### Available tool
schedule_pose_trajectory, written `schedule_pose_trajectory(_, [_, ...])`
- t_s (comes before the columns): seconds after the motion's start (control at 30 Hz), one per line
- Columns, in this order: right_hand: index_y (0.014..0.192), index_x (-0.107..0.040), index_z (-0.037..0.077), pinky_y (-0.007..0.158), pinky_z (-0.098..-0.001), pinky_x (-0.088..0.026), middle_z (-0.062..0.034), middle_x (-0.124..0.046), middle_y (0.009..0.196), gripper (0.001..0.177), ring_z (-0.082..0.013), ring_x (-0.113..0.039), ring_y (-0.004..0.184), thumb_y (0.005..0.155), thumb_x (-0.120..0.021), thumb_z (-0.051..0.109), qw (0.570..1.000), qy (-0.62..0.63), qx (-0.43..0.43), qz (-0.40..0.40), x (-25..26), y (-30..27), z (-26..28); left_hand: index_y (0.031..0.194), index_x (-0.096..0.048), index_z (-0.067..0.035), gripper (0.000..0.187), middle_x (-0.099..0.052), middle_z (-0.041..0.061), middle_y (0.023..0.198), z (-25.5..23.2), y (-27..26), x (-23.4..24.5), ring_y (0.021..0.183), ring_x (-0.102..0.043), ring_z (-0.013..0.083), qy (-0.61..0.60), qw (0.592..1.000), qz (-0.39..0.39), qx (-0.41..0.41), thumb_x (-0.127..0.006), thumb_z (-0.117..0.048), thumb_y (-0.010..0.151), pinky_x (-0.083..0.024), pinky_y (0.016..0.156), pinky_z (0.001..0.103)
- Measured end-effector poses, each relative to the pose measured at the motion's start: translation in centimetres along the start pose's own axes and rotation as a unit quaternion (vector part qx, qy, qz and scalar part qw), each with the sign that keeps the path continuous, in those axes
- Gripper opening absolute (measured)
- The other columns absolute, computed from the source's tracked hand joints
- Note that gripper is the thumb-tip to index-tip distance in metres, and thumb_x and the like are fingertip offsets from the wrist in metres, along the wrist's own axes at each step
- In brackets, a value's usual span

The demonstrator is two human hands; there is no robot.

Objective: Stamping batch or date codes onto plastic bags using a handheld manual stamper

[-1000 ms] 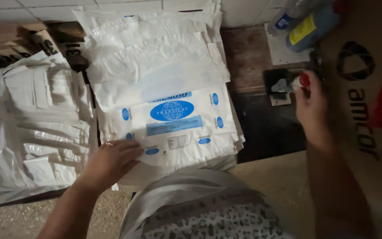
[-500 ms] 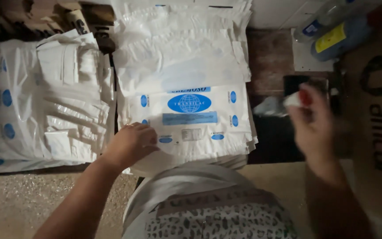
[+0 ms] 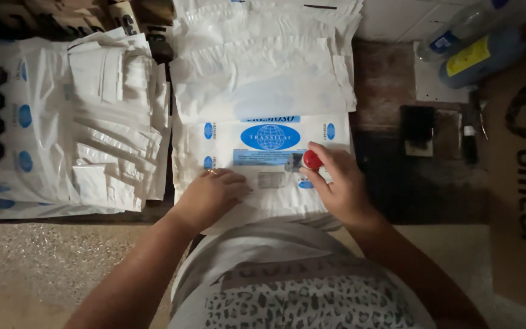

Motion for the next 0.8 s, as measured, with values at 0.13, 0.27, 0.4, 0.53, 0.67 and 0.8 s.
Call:
schedule_pose_trajectory(0.13, [0.131, -0.071, 0.008, 0.081, -0.0351, -0.06, -0.01, -0.072, 0.101, 0.051, -0.0252, -0.072, 0.088, 0.085, -0.086, 0.021, 0.999, -0.037, 0.0, -0.008, -1.2, -0.4, -0.1, 0.113, -0.074, -0.023, 0.028, -0.072, -0.001, 0.123, 0.4, -0.3, -0.7, 0.12, -0.064, 0.028, -0.004, 1.0, -0.001, -0.013, -0.074, -0.025, 0.085, -0.054, 0.088, 0.044])
schedule_pose_trajectory(0.27, [0.129, -0.068, -0.006, 0.083, -0.0366, -0.061, -0.0244, -0.07, 0.112, 0.048, -0.036, -0.072, 0.1, 0.085, -0.085, 0.002, 0.994, 0.072, -0.032, -0.071, 1.7, 1.3, 0.7, 0.112, -0.073, -0.023, 0.027, -0.072, -0.001, 0.122, 0.3, -0.2, -0.5, 0.119, -0.064, 0.0283, -0.014, 1.0, -0.009, -0.018, -0.074, -0.026, 0.085, -0.053, 0.088, 0.045])
schedule_pose_trajectory(0.4, [0.139, -0.058, -0.011, 0.092, -0.042, -0.057, -0.0285, -0.066, 0.124, 0.051, -0.0351, -0.066, 0.11, 0.093, -0.078, -0.008, 0.983, 0.1, -0.08, -0.133, 7.2, 1.2, 1.2, 0.106, -0.076, -0.021, 0.019, -0.074, 0.001, 0.116, 0.4, 0.1, -0.2, 0.113, -0.068, 0.0289, -0.015, 0.999, -0.024, -0.022, -0.073, -0.025, 0.088, -0.056, 0.083, 0.044])
schedule_pose_trajectory(0.53, [0.147, -0.05, -0.002, 0.102, -0.0342, -0.055, -0.0251, -0.066, 0.129, 0.052, -0.0289, -0.067, 0.112, 0.099, -0.069, -0.004, 0.962, 0.156, -0.172, -0.145, 10.1, -0.8, 0.1, 0.101, -0.075, -0.017, 0.018, -0.074, 0.003, 0.114, 0.6, 0.7, 0.7, 0.101, -0.068, 0.0302, -0.084, 0.996, 0.004, -0.004, -0.058, -0.023, 0.099, -0.051, 0.08, 0.047])
schedule_pose_trajectory(0.67, [0.149, -0.046, -0.005, 0.104, -0.039, -0.055, -0.0259, -0.06, 0.136, 0.052, -0.0356, -0.067, 0.115, 0.1, -0.064, -0.003, 0.954, 0.173, -0.184, -0.16, 11.0, -3.7, -1.1, 0.097, -0.08, -0.017, 0.015, -0.079, 0.0, 0.098, 1.5, 1.5, 1.2, 0.08, -0.07, 0.0292, -0.095, 0.995, -0.005, 0.034, -0.066, -0.023, 0.096, -0.054, 0.06, 0.045])
schedule_pose_trajectory(0.8, [0.147, -0.048, -0.005, 0.103, -0.0352, -0.054, -0.0283, -0.063, 0.129, 0.05, -0.0314, -0.066, 0.112, 0.1, -0.063, 0.001, 0.943, 0.194, -0.204, -0.176, 10.7, -4.1, -0.7, 0.111, -0.075, -0.017, 0.02, -0.076, 0.004, 0.113, 1.7, 4.9, 7.5, 0.091, -0.073, 0.0211, -0.176, 0.978, 0.06, 0.093, -0.062, -0.027, 0.1, -0.063, 0.08, 0.035])
Point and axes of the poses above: each hand's wrist, its own y-axis towards the middle knuckle, its own x-axis out of the back of the hand, z = x × y, the point moved 4 cm from there along y, towards the middle knuckle
